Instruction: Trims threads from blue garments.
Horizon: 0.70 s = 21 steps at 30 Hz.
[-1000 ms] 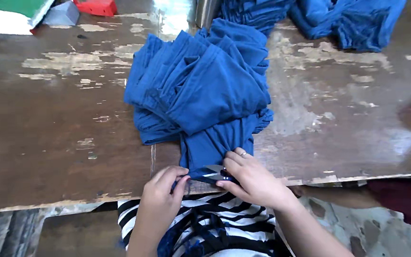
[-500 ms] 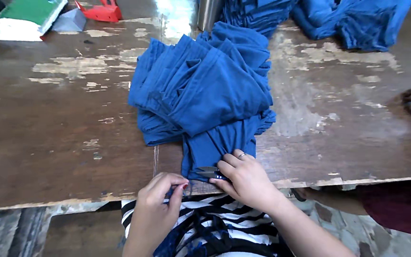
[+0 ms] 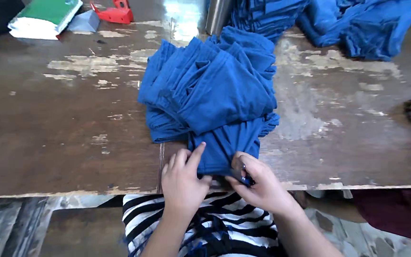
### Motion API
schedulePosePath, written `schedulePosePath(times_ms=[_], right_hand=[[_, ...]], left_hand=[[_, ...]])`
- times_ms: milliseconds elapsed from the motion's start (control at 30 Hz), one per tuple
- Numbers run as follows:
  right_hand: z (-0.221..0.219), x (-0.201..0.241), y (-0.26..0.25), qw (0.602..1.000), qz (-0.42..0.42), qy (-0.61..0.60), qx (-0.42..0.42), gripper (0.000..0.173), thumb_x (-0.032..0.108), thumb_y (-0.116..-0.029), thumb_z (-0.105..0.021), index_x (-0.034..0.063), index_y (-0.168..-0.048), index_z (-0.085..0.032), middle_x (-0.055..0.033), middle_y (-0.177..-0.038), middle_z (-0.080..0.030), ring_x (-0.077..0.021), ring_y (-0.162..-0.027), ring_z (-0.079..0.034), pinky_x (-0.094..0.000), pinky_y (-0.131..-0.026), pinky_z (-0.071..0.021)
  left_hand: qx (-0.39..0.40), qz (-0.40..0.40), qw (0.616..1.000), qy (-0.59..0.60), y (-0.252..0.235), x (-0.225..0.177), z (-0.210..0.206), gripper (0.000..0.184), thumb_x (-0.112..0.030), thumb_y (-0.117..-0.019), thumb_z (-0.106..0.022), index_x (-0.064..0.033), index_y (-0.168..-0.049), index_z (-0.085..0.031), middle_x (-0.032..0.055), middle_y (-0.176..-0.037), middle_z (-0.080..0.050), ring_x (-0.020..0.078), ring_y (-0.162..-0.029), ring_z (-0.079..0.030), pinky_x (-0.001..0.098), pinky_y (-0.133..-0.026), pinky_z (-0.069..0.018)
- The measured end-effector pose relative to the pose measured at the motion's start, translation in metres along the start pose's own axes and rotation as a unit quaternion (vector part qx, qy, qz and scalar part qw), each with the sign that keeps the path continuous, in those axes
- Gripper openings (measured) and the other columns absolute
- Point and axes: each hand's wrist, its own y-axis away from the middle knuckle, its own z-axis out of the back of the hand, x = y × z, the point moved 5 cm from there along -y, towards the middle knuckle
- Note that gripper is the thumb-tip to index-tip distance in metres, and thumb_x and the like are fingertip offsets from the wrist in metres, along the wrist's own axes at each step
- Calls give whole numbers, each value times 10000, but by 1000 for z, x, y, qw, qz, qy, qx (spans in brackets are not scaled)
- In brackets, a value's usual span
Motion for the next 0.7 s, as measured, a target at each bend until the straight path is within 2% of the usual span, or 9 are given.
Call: schedulePosePath(times_ms=[67,167,233,300,367,400,500,567,700], right_hand=[[20,2,-5,990,-1,108,-91,80,76,-827,-618,12,-867,-589,-116,-840,-590,-162,-767,-569,-252,-680,-489],[73,-4,-11,969,-51,142,-195,276,186,-812,-650,-6,-1001,-588,-91,-909,-609,-111,-769,-586,-268,-647,-502],[89,10,-23,971,-10,30,-236,164,153,-884,-659,125,-1011,-558,46,-1073,-629,27,-794,-594,-150,-651,-509],[88,29,-40,957,72,-136,-246,200,49,-921,-655,212,-981,-558,40,-1353,-594,-54,-1030,-670,-219,-807,-602],[82,40,-51,935,128,-245,-220,244,-33,-918,-643,180,-1013,-573,-66,-1453,-537,-285,-1296,-605,-438,-1007,-595],[76,40,-52,943,123,-237,-197,249,-11,-913,-641,189,-1047,-576,-48,-1436,-544,-277,-1289,-604,-446,-1004,-594],[40,15,-32,988,33,-142,-55,341,241,-930,-708,148,-1201,-522,-15,-1260,-635,-129,-1052,-681,-314,-841,-616],[14,-5,-12,997,-15,-66,39,472,391,-904,-752,16,-1145,-599,-103,-1082,-676,-136,-951,-641,-291,-808,-549],[3,-16,13,998,-6,-49,41,143,151,-924,-654,29,-877,-597,-91,-838,-632,-143,-838,-581,-264,-792,-473]], left_hand=[[-39,34,997,61,-12,3,3,577,-43,-737,-668,-161,-1299,-723,103,-922,-746,269,-791,-700,520,-694,-536],[1,85,935,345,-30,9,19,479,11,-937,-403,-103,-1316,-672,9,-1254,-708,59,-1118,-664,310,-971,-548],[16,116,847,518,-42,2,22,459,-11,-1001,-351,-88,-1358,-629,4,-1322,-663,84,-1145,-646,325,-980,-543],[18,92,799,594,-50,-8,25,505,-112,-1055,-326,-149,-1548,-428,1,-1535,-487,134,-1320,-543,375,-1081,-479],[0,32,813,581,-55,-13,32,590,-202,-1076,-367,-182,-1642,-200,-10,-1671,-293,154,-1462,-412,380,-1163,-405],[-7,-1,837,547,-53,-13,34,612,-196,-1073,-396,-152,-1643,-176,2,-1681,-264,152,-1467,-405,373,-1166,-412],[9,-65,928,367,-29,-2,22,363,-166,-1016,-588,-45,-1358,-598,47,-1330,-663,129,-1204,-639,355,-1006,-553],[77,-96,974,188,-7,8,4,290,-295,-978,-649,-155,-1212,-748,-1,-1179,-742,175,-1147,-672,498,-968,-526],[43,-101,992,59,15,20,-11,225,-282,-986,-605,-209,-1029,-814,-20,-1059,-761,227,-1071,-683,510,-911,-497]])
